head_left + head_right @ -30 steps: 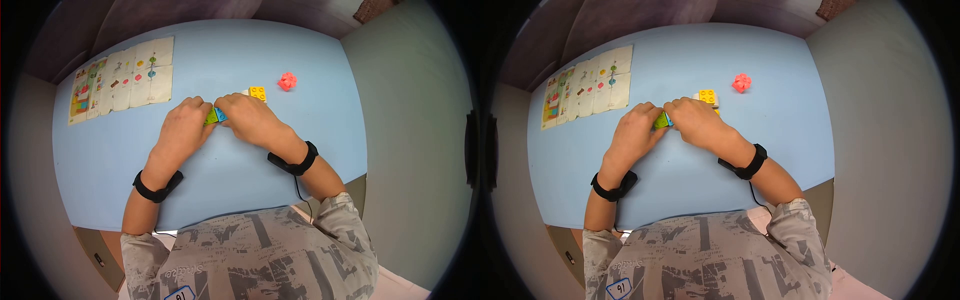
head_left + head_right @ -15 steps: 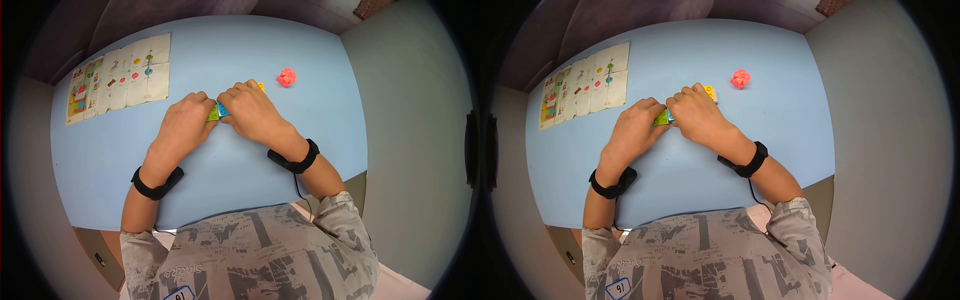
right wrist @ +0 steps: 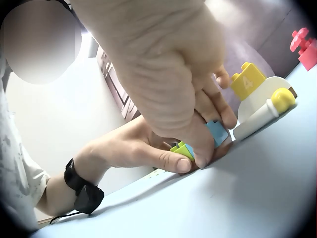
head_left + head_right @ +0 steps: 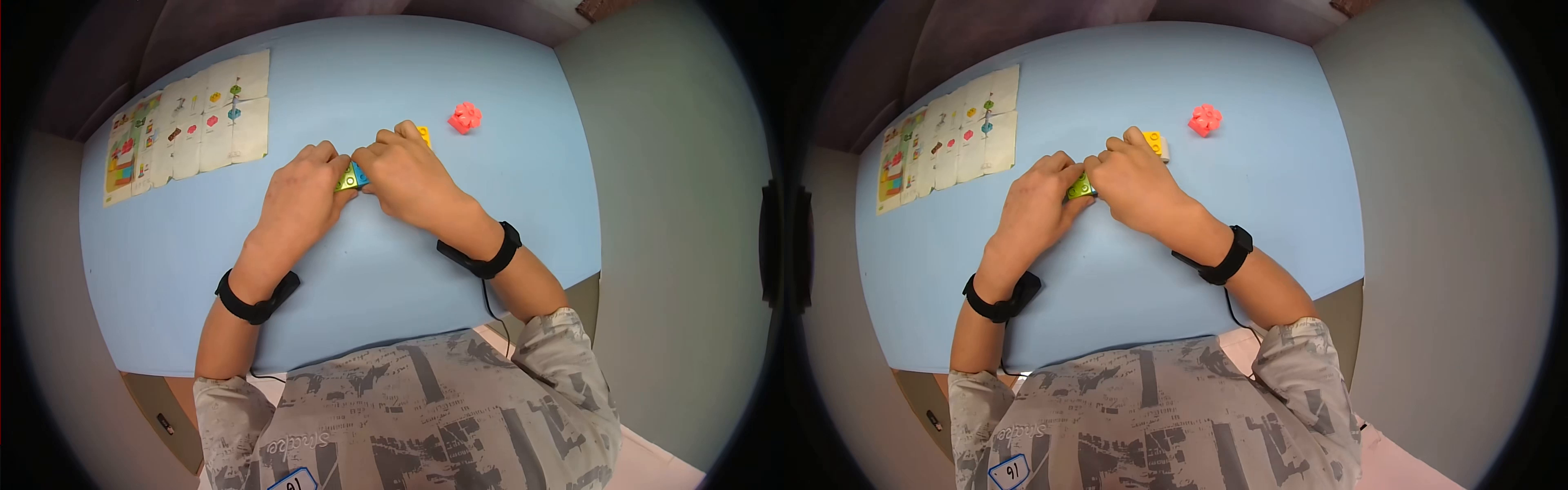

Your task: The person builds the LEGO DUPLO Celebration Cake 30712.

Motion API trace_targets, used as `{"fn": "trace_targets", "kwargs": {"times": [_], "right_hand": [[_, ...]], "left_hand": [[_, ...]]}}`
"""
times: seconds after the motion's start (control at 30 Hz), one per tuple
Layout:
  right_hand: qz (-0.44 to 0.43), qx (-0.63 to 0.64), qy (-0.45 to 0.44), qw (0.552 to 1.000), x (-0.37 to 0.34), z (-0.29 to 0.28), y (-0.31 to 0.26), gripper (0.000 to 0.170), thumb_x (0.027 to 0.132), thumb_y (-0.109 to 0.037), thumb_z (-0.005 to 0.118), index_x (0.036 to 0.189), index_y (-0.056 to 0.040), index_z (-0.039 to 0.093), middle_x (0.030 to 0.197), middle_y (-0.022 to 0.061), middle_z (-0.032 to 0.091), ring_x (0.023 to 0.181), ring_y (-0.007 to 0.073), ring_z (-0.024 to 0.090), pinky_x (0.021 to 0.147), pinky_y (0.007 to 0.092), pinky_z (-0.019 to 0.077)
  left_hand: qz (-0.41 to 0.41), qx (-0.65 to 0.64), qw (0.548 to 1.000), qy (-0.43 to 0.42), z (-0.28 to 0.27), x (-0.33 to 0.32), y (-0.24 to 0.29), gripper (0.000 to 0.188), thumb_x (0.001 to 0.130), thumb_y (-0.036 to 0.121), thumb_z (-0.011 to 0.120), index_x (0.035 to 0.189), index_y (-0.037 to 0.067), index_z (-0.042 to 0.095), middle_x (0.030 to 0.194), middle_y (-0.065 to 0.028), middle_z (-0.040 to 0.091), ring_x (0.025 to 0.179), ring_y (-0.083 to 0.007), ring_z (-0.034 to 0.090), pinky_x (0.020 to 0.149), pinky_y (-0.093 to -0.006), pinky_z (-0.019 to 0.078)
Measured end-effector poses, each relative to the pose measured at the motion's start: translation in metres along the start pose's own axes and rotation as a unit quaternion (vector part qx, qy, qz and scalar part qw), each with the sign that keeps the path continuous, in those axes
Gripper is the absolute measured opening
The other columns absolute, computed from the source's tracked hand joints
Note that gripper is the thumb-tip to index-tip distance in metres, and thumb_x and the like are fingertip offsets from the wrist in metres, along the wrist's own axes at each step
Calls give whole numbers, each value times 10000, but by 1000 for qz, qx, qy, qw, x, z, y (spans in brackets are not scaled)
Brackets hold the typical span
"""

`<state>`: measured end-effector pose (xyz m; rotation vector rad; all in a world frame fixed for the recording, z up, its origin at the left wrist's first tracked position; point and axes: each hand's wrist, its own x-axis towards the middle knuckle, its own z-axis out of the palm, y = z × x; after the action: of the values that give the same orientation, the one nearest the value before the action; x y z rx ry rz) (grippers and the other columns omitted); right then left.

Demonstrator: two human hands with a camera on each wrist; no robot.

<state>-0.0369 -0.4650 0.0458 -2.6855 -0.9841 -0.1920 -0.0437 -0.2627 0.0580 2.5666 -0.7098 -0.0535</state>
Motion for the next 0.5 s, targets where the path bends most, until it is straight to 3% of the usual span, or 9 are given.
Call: {"fn": "trace_targets", "kwargs": {"times": [0.1,0.2,0.3,0.43,0.5], "right_hand": [[1,-20,-23,1000,-1,-2,-1,198,816,-119,880,902,-41,720,853,100,725,930,265,652,924,399,426],[-3,83,29,996,-5,-15,2,280,844,-179,881,1043,-38,744,988,105,758,1003,281,662,939,421,442],[32,94,100,990,-8,-52,16,380,862,-219,884,1179,-57,750,1110,101,770,1085,295,662,946,439,461],[118,33,-29,992,-19,-52,44,392,893,-189,851,1239,-40,747,1123,129,777,1108,344,702,919,466,550],[134,31,-31,990,-18,-50,48,386,901,-183,839,1244,-33,745,1107,142,777,1085,356,715,910,473,567]], "left_hand": [[7,17,1000,4,1,0,1,332,878,169,858,1157,11,771,1032,-117,697,984,-330,681,857,-452,573],[2,32,999,1,-1,2,-2,313,885,179,853,1141,18,774,1030,-109,700,987,-317,687,849,-451,575],[12,18,1000,-4,-5,0,-3,294,887,186,852,1123,27,778,1038,-103,703,993,-304,692,844,-444,582],[26,49,998,-8,-4,3,-1,324,870,189,868,1141,40,770,1047,-98,709,1002,-304,698,865,-435,594],[30,56,998,-9,-2,3,-2,377,853,183,884,1178,39,758,1054,-103,715,1012,-312,701,884,-434,596]]}}
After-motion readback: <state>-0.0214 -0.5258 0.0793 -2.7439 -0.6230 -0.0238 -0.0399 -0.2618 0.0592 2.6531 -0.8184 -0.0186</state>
